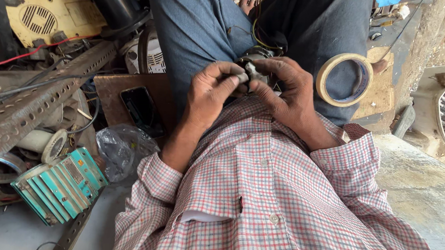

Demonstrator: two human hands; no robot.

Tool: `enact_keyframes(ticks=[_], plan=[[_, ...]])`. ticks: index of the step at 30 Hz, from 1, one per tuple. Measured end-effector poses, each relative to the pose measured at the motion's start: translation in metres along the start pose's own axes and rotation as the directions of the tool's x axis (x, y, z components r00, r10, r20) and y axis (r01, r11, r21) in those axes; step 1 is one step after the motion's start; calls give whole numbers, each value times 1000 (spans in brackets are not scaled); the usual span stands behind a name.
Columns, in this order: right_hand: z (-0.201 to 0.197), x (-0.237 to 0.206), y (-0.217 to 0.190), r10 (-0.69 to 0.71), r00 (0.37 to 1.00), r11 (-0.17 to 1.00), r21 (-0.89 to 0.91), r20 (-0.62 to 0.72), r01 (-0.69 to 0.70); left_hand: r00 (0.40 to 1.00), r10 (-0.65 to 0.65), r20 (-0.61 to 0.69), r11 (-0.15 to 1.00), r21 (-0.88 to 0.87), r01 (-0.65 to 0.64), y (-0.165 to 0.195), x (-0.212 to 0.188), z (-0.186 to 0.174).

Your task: The person sits cross-legged on the floor and repairs a small electrical component, likely a fan motor. They manipulate the wires, wrap the component with tape, and apply a substance from a packet to the component.

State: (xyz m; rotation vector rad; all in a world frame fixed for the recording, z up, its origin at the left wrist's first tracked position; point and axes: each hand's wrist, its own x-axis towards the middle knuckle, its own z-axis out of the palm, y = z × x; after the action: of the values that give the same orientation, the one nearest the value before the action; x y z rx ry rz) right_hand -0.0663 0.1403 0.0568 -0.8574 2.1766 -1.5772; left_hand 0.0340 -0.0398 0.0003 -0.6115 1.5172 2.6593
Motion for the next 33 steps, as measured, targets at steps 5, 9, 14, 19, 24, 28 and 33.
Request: enact_keyframes(ticks=[5,9,14,19,24,28,33], plan=[[5,-4,5,108,993,977,181,46,-115,979,193,65,955,217,-203,1,-3,16],[7,-9,15,165,985,944,283,40,-170,974,211,81,938,265,-225,4,-3,17],[5,-8,16,170,984,852,494,57,-175,970,241,39,939,244,-243,2,-1,19],[0,-6,4,108,992,932,340,70,-126,930,361,77,816,457,-354,8,-4,21],[-4,1,5,41,993,997,54,115,-47,853,481,203,564,673,-479,22,-5,28],[-2,-2,11,148,985,987,-72,92,-142,804,543,245,431,740,-516,27,-7,35],[2,-8,17,396,897,788,429,198,-442,629,648,429,146,742,-655,32,-10,35]])
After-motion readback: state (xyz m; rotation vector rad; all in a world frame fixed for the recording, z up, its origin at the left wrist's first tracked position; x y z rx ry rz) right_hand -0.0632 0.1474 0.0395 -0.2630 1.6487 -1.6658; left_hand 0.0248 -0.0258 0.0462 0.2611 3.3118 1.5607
